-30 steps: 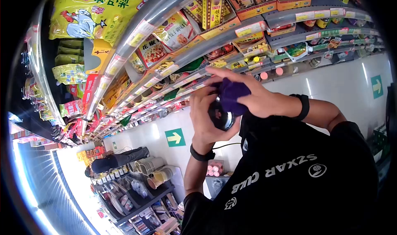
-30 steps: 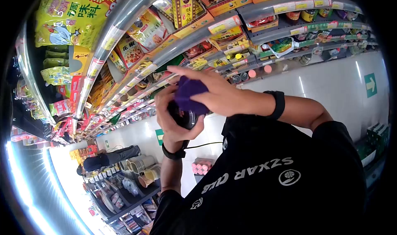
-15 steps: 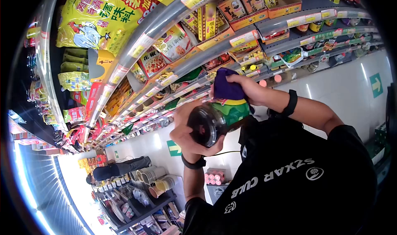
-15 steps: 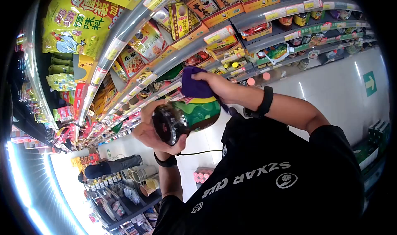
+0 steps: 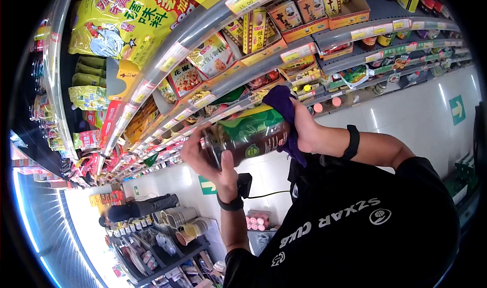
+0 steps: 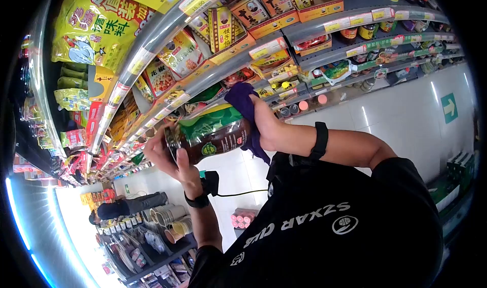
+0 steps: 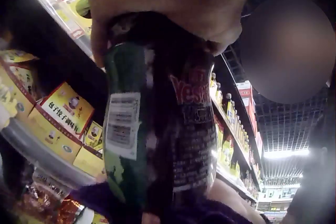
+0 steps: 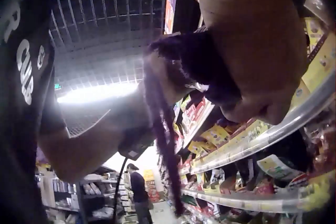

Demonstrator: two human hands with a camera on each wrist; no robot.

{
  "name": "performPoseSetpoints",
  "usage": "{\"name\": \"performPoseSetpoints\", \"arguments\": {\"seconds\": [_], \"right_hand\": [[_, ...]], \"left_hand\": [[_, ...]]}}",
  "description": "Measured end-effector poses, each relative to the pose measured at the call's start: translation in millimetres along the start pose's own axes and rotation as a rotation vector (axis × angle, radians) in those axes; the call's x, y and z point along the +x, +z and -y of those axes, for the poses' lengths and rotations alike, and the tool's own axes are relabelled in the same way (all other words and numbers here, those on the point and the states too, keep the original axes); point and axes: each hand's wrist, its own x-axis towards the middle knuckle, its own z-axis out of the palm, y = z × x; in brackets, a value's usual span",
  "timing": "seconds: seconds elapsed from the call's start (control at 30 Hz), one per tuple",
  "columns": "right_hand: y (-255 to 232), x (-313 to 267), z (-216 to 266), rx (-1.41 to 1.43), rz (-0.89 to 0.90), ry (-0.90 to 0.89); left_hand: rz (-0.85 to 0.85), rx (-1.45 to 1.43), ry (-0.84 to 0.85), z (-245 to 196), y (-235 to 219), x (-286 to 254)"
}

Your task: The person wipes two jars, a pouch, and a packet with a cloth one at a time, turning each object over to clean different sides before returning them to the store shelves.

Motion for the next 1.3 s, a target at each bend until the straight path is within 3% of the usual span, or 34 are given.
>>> {"name": "performPoseSetpoints", "arguments": {"seconds": [0.13, 0.27, 0.37, 0.47, 0.6, 0.67, 0.73, 0.77, 0.9, 0.97, 1.1, 1.2, 1.23, 1.3], "right_hand": [[-15.9, 13.6, -8.5, 0.006, 0.07, 0.134], [-14.1, 13.9, -1.0, 0.021, 0.094, 0.186], [-6.6, -0.9, -0.1, 0.053, 0.113, 0.344], [-12.2, -2.8, -8.5, -0.108, 0.21, 0.481], [-15.1, 0.7, -11.3, -0.043, 0.292, 0.555], [-11.4, -6.1, -7.0, -0.024, 0.284, 0.493], [12.0, -13.3, -1.7, 0.037, 0.017, 0.363], [0.3, -4.9, -2.2, -0.014, 0.108, 0.286], [17.0, -11.8, 3.3, 0.046, 0.105, -0.026], [16.2, -12.9, 2.5, 0.07, 0.116, -0.01], [10.8, -9.6, 4.9, 0.065, 0.097, 0.046], [5.5, -7.5, 4.3, 0.031, 0.083, 0.159], [3.0, -6.3, 3.0, -0.004, 0.053, 0.203], [15.8, -22.2, 5.1, -0.115, 0.0, 0.276]], "left_hand": [[0.201, -0.016, -0.075, -13.3, -2.5, 12.5], [0.411, 0.079, -0.022, -23.6, -7.8, 22.1], [0.428, 0.011, -0.011, -20.9, -9.8, 25.3], [0.448, -0.267, -0.129, -16.6, -9.3, 29.3], [0.457, -0.574, -0.169, -18.1, 4.3, 27.5], [0.36, -0.434, -0.066, -11.5, 0.3, 23.4], [0.227, -0.262, -0.028, -24.1, 3.2, 19.6], [0.147, -0.208, -0.043, -28.5, 7.0, 16.4], [-0.005, -0.197, -0.19, -37.4, 21.7, 5.6], [-0.062, -0.276, -0.287, -42.0, 27.2, 6.8], [0.09, -0.501, -0.186, -37.8, 23.9, 5.0], [0.467, -0.527, -0.33, -15.4, 1.7, 7.1], [0.483, -0.708, -0.407, -17.9, 3.8, 4.3], [0.595, -0.775, -0.367, -19.1, 6.7, 11.4]]}}
